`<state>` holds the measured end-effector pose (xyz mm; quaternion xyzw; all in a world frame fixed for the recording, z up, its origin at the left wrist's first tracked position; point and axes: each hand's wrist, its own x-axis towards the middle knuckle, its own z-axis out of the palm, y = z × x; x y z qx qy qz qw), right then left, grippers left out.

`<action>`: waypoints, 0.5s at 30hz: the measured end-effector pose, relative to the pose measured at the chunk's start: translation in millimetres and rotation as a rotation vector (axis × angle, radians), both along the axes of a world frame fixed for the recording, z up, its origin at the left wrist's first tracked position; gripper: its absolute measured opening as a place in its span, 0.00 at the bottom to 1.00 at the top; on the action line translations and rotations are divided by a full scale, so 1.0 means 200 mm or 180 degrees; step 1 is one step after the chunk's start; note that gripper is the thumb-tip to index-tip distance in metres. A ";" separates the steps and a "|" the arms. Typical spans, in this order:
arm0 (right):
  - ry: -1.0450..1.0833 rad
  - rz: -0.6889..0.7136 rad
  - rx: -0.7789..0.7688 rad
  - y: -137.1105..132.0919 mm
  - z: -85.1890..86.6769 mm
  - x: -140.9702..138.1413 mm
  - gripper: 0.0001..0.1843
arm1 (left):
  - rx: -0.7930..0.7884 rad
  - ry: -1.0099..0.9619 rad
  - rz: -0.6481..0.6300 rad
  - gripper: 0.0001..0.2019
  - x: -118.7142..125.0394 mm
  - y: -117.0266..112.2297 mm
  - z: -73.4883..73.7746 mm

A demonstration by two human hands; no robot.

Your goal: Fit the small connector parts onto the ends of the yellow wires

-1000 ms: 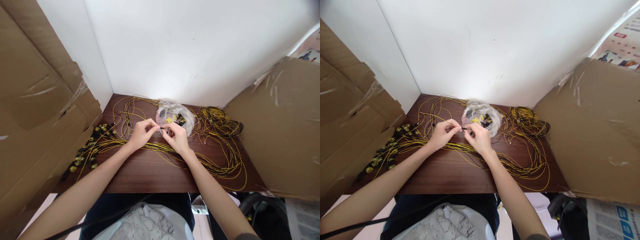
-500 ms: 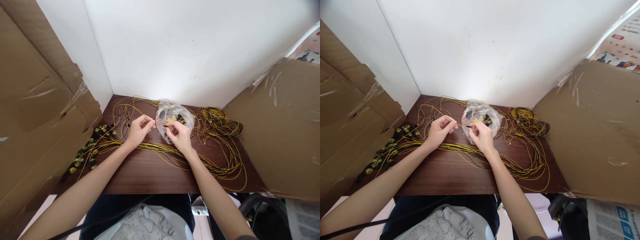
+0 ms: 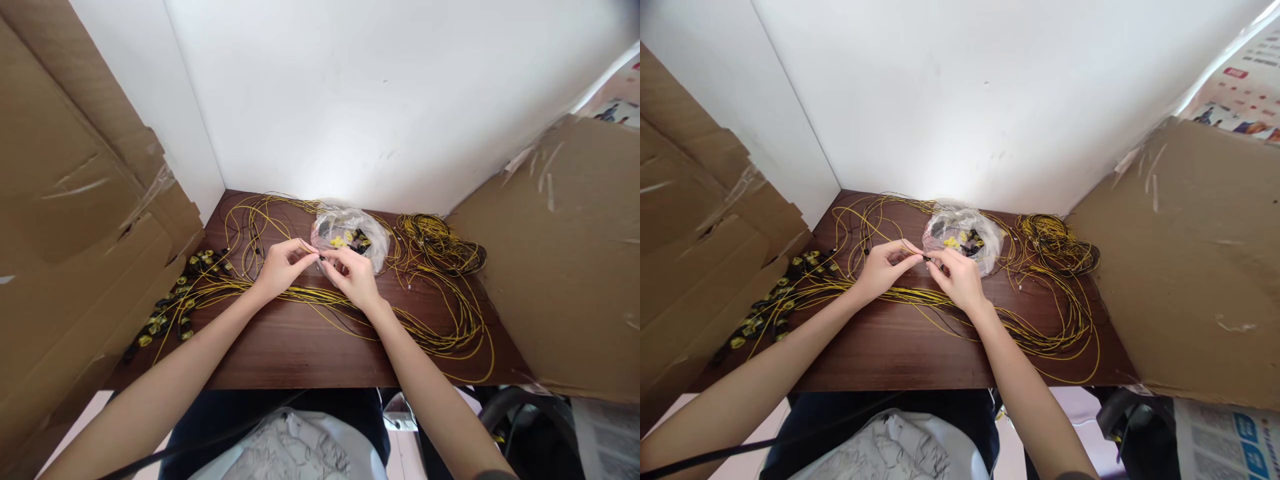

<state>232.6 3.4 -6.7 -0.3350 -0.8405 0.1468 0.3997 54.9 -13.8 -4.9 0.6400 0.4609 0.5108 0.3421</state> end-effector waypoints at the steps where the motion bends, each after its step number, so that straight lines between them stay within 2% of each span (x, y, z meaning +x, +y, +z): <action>1: 0.0020 -0.0026 -0.0002 0.00 0.00 0.00 0.10 | 0.0004 -0.0051 0.0048 0.10 0.00 0.00 0.00; 5: 0.0076 -0.0173 -0.0026 0.00 0.00 0.01 0.09 | 0.0009 -0.0199 0.0191 0.10 -0.01 0.00 0.00; 8: 0.0087 -0.0191 0.0006 0.00 0.00 0.01 0.08 | -0.0026 -0.0276 0.0122 0.10 -0.01 0.01 0.01; 15: 0.0042 -0.0089 0.0017 -0.01 0.01 0.01 0.09 | -0.0072 -0.0044 0.0043 0.10 0.00 0.00 0.02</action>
